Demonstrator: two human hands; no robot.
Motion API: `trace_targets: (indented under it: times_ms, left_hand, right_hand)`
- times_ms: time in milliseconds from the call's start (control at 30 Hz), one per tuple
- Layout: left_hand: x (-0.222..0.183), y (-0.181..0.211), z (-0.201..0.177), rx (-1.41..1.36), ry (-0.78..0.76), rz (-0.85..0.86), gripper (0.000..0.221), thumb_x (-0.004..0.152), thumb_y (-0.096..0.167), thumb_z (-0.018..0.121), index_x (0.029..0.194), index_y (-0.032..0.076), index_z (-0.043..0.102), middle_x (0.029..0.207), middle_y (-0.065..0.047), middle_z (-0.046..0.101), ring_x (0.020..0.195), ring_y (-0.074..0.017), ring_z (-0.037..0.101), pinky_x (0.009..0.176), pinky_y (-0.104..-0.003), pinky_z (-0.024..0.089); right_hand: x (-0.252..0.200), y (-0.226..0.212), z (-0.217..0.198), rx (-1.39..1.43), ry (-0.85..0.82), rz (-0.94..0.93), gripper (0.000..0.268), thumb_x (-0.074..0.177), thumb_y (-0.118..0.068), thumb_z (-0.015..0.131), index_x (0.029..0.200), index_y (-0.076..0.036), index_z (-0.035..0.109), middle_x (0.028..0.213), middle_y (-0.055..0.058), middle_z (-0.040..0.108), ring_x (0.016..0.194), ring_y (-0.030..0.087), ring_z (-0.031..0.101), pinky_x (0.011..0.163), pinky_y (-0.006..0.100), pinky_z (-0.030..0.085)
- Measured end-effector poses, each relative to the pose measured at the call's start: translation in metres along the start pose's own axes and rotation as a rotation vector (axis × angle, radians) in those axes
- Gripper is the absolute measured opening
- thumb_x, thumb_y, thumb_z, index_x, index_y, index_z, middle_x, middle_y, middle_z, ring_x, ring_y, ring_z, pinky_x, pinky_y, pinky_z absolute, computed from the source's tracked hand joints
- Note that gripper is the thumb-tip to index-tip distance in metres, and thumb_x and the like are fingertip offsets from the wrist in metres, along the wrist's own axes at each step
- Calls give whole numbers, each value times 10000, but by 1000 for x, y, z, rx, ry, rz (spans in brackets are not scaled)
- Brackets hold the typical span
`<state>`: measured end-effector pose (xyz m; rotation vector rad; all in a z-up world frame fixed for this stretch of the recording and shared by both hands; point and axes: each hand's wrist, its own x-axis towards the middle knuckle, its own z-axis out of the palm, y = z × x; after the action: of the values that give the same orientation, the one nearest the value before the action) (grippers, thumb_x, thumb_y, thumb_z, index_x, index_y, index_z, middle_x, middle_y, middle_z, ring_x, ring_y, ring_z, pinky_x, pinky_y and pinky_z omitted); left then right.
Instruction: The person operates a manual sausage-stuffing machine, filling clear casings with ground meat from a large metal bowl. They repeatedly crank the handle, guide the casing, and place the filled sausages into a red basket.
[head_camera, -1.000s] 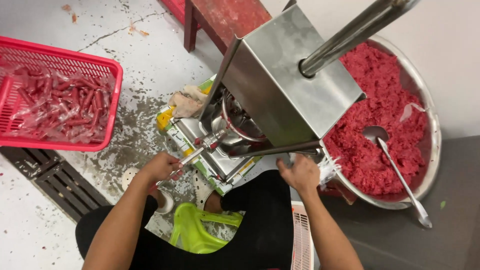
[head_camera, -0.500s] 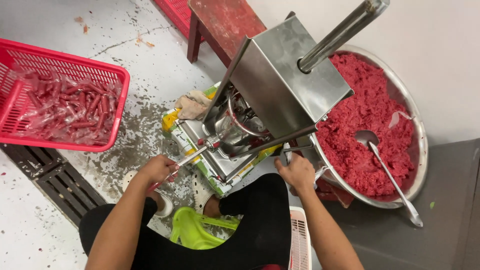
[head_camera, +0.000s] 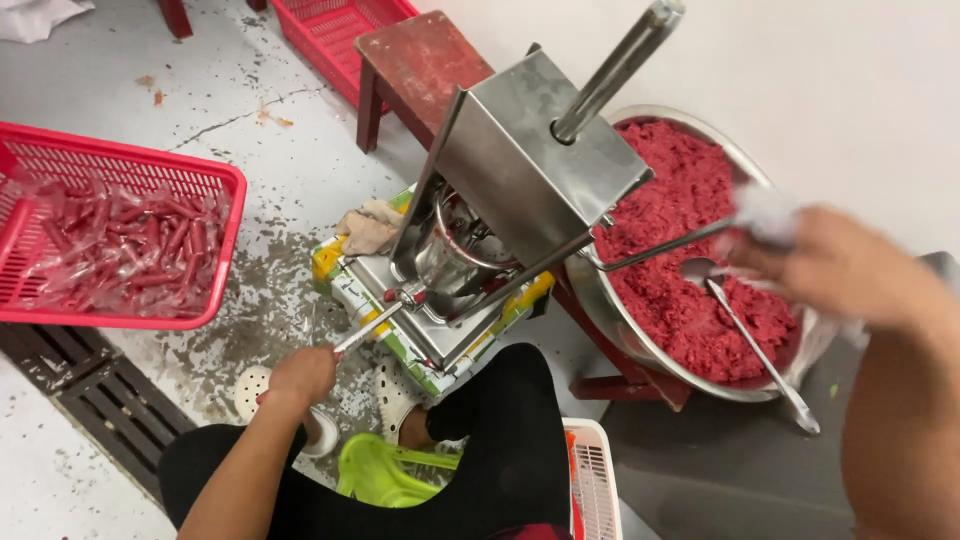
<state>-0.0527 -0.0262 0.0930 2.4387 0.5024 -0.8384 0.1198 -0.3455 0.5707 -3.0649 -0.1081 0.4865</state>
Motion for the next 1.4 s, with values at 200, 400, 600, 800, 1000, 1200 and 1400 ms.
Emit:
trace_targets:
  times_ms: [200,400,600,800,1000,1200,1400]
  left_hand:
    - [18,-5,13,227,-19,-79,277,1078,168,438,1240,131,660,1191,-44,739,1043,-229,751,875,-375,632]
    - [24,-34,5,231,-94,-72,326,1040,160,437,1208,71,701,1241,-95,729,1103,-282,738,922,-422,623]
    - [11,-68,-18,-119,138,80,424,1013,429,428,966,120,715,979,-125,728,875,-328,664,709,-466,450]
    - [-29,-98,-103,-73,686,-97,335,1165,207,366,1031,58,634,908,-91,676,750,-195,638,594,-309,605]
    - [-68,-110,-114,-268,518,-392,1090,937,560,478,1590,75,-247,1655,-151,-307,1560,-341,-203,1249,-551,-127]
    - [-96,-77,62,-778,606,-110,874,921,454,563,1629,122,172,1723,-167,-110,1600,-327,-74,1261,-462,58]
    - [-185,34,109,-1016,1029,173,335,962,175,616,1279,98,693,1323,-92,692,1215,-223,645,1059,-341,487]
  right_hand:
    - [-49,0,147,-118,-408,-334,334,961,-487,669,785,-203,671,620,-25,652,580,134,572,637,314,478]
    - [23,-1,306,206,-513,-431,373,1045,-429,570,782,-164,572,721,12,619,648,163,566,663,337,468]
    - [84,27,351,306,-139,-352,434,940,-445,685,687,-130,528,649,34,604,596,181,581,626,380,443]
    - [89,40,330,369,38,-176,418,865,-540,666,754,-140,623,742,58,710,684,213,641,652,381,431]
    - [86,44,325,301,-15,-307,398,885,-531,604,795,-143,600,787,56,693,738,211,633,685,382,428]
    - [45,70,328,161,409,-329,270,863,-325,580,942,-68,604,895,193,685,838,413,653,706,517,484]
    - [-56,46,306,549,96,-634,172,864,-209,568,880,-166,733,716,-37,695,614,119,641,599,308,507]
